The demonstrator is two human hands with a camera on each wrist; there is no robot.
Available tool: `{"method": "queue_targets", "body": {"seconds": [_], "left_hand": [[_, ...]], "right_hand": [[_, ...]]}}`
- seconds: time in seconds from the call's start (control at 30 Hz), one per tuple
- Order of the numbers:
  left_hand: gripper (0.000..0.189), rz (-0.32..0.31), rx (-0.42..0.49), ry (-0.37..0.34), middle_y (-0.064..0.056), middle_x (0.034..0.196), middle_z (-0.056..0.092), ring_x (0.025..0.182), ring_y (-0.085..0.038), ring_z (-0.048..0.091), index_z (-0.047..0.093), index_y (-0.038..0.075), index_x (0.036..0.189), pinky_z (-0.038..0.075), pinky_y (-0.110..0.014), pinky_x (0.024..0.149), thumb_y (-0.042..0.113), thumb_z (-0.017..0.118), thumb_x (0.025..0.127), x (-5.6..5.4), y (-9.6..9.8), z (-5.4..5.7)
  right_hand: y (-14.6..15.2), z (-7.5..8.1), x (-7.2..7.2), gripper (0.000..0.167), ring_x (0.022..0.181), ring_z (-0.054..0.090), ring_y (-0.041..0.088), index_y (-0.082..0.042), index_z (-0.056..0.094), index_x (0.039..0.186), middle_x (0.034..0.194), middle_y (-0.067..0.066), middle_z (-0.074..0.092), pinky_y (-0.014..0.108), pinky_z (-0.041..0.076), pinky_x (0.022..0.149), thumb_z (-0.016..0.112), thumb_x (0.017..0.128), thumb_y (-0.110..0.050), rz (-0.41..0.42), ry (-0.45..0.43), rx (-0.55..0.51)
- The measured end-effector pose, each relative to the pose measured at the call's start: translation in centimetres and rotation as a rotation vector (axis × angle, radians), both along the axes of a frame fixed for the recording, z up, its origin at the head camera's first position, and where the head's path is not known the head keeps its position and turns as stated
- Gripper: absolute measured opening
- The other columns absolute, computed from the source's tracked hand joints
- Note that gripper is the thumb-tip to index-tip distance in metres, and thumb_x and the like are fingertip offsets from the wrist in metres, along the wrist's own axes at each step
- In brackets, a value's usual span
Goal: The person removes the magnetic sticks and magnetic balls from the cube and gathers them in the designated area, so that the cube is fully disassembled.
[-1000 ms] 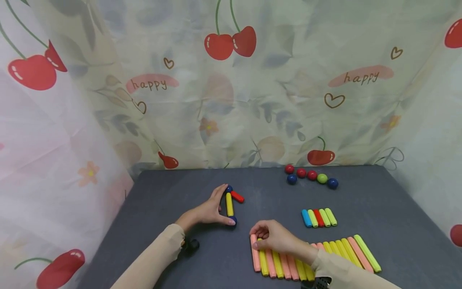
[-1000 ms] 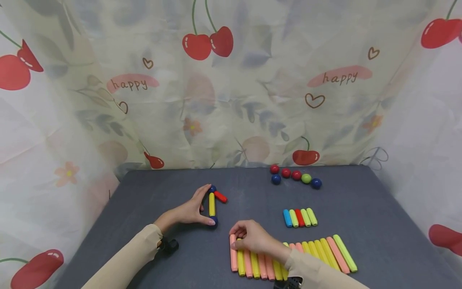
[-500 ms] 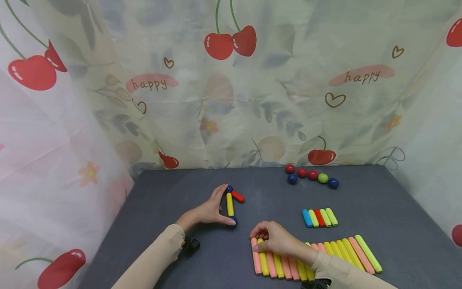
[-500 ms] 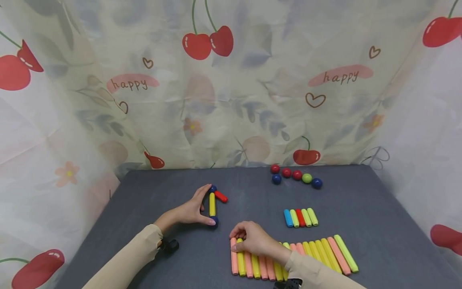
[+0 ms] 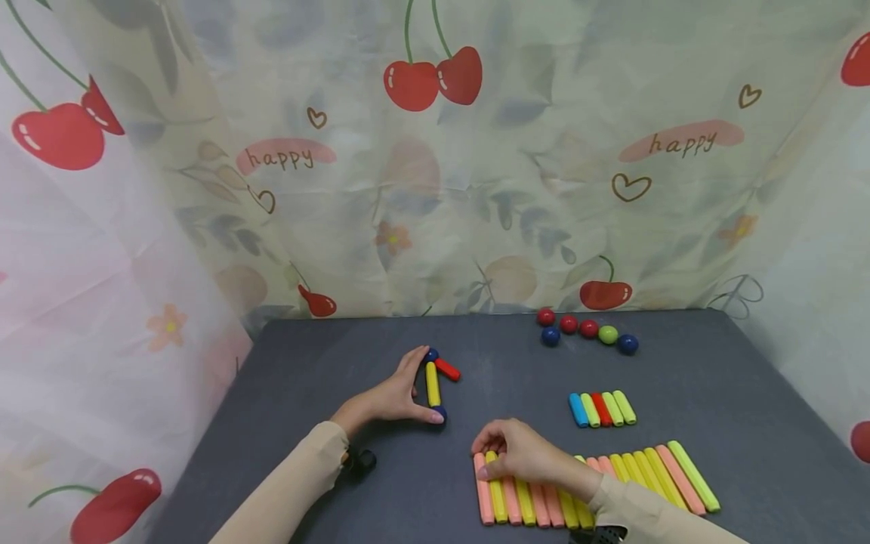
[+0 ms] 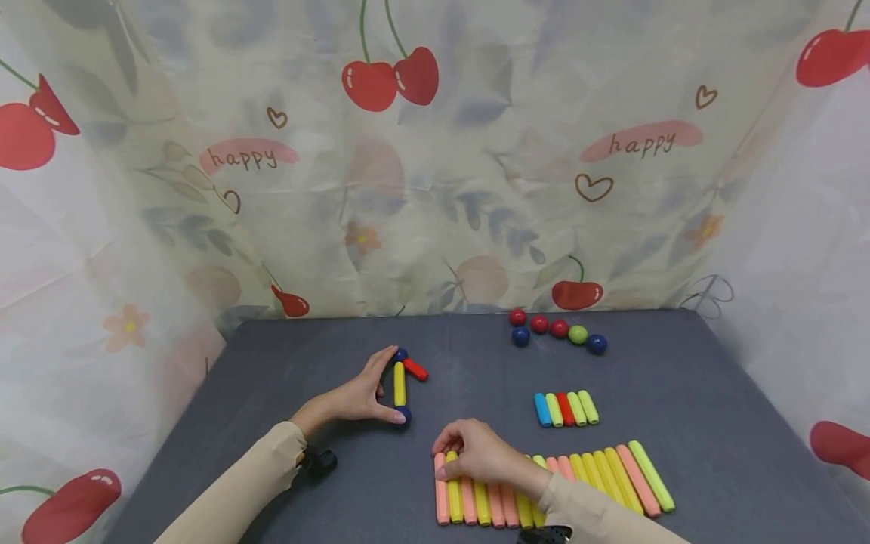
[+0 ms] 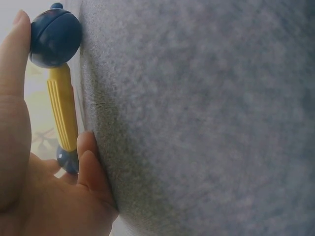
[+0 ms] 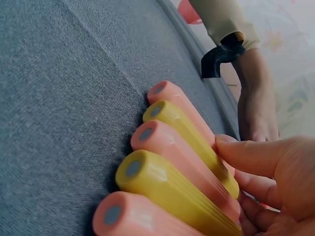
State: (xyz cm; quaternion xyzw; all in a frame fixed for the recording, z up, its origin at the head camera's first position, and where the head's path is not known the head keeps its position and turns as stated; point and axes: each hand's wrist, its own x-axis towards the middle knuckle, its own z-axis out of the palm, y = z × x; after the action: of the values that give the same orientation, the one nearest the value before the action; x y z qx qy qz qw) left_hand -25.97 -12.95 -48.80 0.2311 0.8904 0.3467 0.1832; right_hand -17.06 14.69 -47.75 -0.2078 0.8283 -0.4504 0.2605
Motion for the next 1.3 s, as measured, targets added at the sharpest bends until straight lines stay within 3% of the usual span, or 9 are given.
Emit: {"method": "queue_targets", "body": {"seconds": [0.13, 0.23, 0.37, 0.53, 0.63, 0.77, 1.03, 1.17, 1.3], "left_hand": [[0.128, -0.001, -0.006, 0.003, -0.010, 0.166, -0.002, 0.095, -0.016, 0.054, -0.002, 0.019, 0.160, 0.049, -0.029, 0.086, 0.057, 0.082, 0.072, 0.0, 0.0, -0.1], [0.127, 0.001, -0.011, 0.008, -0.009, 0.166, -0.002, 0.095, -0.016, 0.054, -0.002, 0.019, 0.160, 0.049, -0.029, 0.085, 0.056, 0.082, 0.073, 0.0, 0.1, 0.0], [0.126, 0.008, -0.024, 0.011, -0.009, 0.166, -0.001, 0.094, -0.016, 0.053, -0.002, 0.019, 0.160, 0.048, -0.029, 0.084, 0.054, 0.083, 0.074, 0.0, 0.2, 0.1], [0.126, 0.011, -0.028, 0.011, -0.009, 0.166, -0.001, 0.094, -0.016, 0.053, -0.002, 0.019, 0.160, 0.049, -0.029, 0.084, 0.052, 0.083, 0.074, 0.0, 0.2, 0.3], [0.126, 0.012, -0.021, 0.012, -0.010, 0.166, -0.001, 0.093, -0.016, 0.053, -0.002, 0.018, 0.160, 0.049, -0.029, 0.084, 0.053, 0.083, 0.074, 0.0, 0.2, 0.4], [0.127, 0.010, -0.015, 0.006, -0.011, 0.166, -0.002, 0.094, -0.016, 0.053, -0.003, 0.017, 0.160, 0.049, -0.029, 0.086, 0.054, 0.083, 0.074, 0.1, 0.2, 0.3], [0.127, -0.002, -0.004, 0.017, -0.011, 0.166, -0.002, 0.094, -0.016, 0.053, -0.003, 0.017, 0.160, 0.049, -0.028, 0.086, 0.055, 0.082, 0.074, 0.0, 0.2, 0.0], [0.126, 0.000, -0.015, 0.021, -0.010, 0.166, -0.001, 0.094, -0.015, 0.053, -0.002, 0.018, 0.160, 0.048, -0.027, 0.085, 0.054, 0.082, 0.074, -0.1, 0.1, -0.1], [0.127, 0.007, -0.022, 0.008, -0.010, 0.166, 0.000, 0.093, -0.015, 0.053, -0.003, 0.017, 0.160, 0.048, -0.028, 0.084, 0.055, 0.082, 0.074, -0.1, 0.1, -0.1]], "right_hand": [[0.0, 0.6, -0.4, 0.023, 0.082, 0.056, 0.014, -0.010, 0.072, 0.102, 0.094, 0.002, 0.067, 0.024, 0.047, 0.070, 0.081, 0.082, -0.018, 0.025, -0.009, 0.011], [-0.1, 1.3, -1.6, 0.024, 0.081, 0.059, 0.014, -0.007, 0.072, 0.101, 0.091, 0.002, 0.068, 0.024, 0.050, 0.071, 0.081, 0.082, -0.017, 0.005, -0.002, 0.018], [-0.6, 1.9, -4.5, 0.026, 0.079, 0.061, 0.013, -0.003, 0.071, 0.106, 0.091, 0.004, 0.070, 0.025, 0.051, 0.071, 0.078, 0.085, -0.017, -0.114, 0.049, -0.003], [-2.2, 1.8, -8.7, 0.034, 0.085, 0.062, 0.013, -0.004, 0.069, 0.119, 0.106, 0.011, 0.071, 0.031, 0.055, 0.080, 0.074, 0.090, -0.019, -0.281, 0.096, -0.093], [-3.4, 0.8, -10.8, 0.038, 0.089, 0.064, 0.013, -0.006, 0.068, 0.125, 0.114, 0.012, 0.071, 0.035, 0.056, 0.084, 0.074, 0.090, -0.020, -0.319, 0.087, -0.140], [-4.5, -0.6, -12.9, 0.041, 0.092, 0.066, 0.012, -0.008, 0.069, 0.125, 0.115, 0.011, 0.072, 0.030, 0.057, 0.083, 0.077, 0.087, -0.021, -0.294, 0.125, -0.129], [-5.3, -1.2, -13.9, 0.039, 0.080, 0.064, 0.009, -0.009, 0.072, 0.120, 0.098, 0.007, 0.074, 0.023, 0.053, 0.075, 0.080, 0.084, -0.020, -0.213, 0.192, -0.080], [-5.2, -1.3, -14.1, 0.038, 0.082, 0.064, 0.008, -0.009, 0.072, 0.120, 0.100, 0.007, 0.075, 0.023, 0.053, 0.076, 0.079, 0.084, -0.018, -0.190, 0.201, -0.068], [-4.8, -1.4, -14.5, 0.036, 0.093, 0.066, 0.011, -0.010, 0.071, 0.123, 0.112, 0.008, 0.074, 0.029, 0.055, 0.086, 0.075, 0.088, -0.014, -0.153, 0.189, -0.075]]}}
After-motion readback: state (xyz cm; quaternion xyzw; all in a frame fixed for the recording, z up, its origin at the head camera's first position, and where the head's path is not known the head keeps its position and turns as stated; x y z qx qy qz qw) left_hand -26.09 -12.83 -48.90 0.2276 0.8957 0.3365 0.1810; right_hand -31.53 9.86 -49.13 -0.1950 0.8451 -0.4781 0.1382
